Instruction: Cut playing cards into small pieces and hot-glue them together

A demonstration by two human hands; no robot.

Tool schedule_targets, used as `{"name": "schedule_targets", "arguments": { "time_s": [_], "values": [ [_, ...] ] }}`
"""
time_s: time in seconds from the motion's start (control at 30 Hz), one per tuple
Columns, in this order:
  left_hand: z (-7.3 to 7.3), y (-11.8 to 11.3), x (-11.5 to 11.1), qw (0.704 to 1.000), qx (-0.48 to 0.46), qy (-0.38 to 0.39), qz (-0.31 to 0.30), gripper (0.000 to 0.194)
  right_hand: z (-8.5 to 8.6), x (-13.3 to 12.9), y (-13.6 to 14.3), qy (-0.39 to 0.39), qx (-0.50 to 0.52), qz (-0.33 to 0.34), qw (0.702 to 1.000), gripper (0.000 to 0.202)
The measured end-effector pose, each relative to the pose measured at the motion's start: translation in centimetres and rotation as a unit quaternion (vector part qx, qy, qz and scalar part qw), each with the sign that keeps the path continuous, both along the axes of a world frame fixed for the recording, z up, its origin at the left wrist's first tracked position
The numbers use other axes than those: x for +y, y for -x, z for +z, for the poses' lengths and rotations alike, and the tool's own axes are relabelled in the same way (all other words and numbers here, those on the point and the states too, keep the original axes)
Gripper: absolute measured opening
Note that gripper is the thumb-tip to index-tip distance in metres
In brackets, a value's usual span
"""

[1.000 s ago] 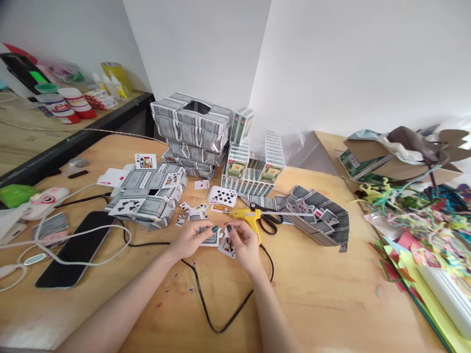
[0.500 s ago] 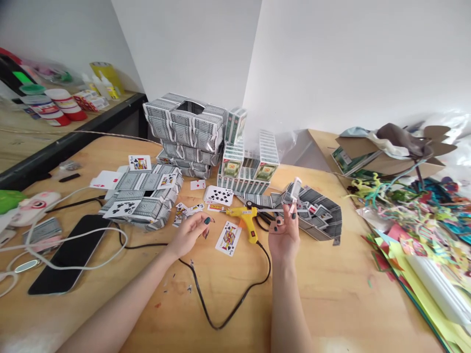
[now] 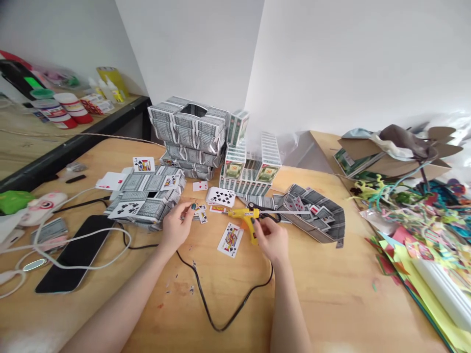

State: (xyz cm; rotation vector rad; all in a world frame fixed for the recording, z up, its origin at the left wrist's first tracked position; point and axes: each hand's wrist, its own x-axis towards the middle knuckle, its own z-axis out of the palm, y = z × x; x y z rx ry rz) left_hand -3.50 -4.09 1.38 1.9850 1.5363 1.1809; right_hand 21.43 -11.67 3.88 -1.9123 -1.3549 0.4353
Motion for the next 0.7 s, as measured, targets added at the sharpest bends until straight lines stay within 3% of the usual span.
{"name": "schedule_targets", "arguments": {
  "time_s": [0.07, 0.13, 0.3, 0.43, 0.53, 0.7],
  "values": [
    [-0.3, 0.0, 0.1, 1.000, 0.008, -0.020, -0.002, 0.024, 0.2, -0.2, -0.1, 0.084, -0.148, 0.028, 0.985, 0.043],
    [-0.7, -0.1, 0.1, 0.999, 0.027, -0.029, -0.012, 0.039, 0.2, -0.1, 0.0, 0.145, -0.228, 0.027, 0.963, 0.043],
    [-1.7, -0.5, -0.1, 0.997, 0.068, 0.004, -0.030, 0.068, -0.8, 0.5, 0.3, 0.200, -0.257, 0.020, 0.945, 0.041],
    [-1.6, -0.7, -0.4, 0.997, 0.066, 0.014, -0.022, 0.060, -1.4, 0.8, 0.6, 0.215, -0.229, 0.037, 0.949, 0.035],
    [-0.6, -1.1, -0.4, 0.998, 0.057, -0.011, -0.004, 0.050, -1.5, 0.8, 0.7, 0.211, -0.210, 0.040, 0.954, 0.034],
    [1.8, -2.0, 2.5, 0.991, 0.123, -0.059, 0.007, 0.039, -1.4, 0.8, 0.9, 0.183, -0.204, 0.030, 0.961, 0.039]
  ]
}}
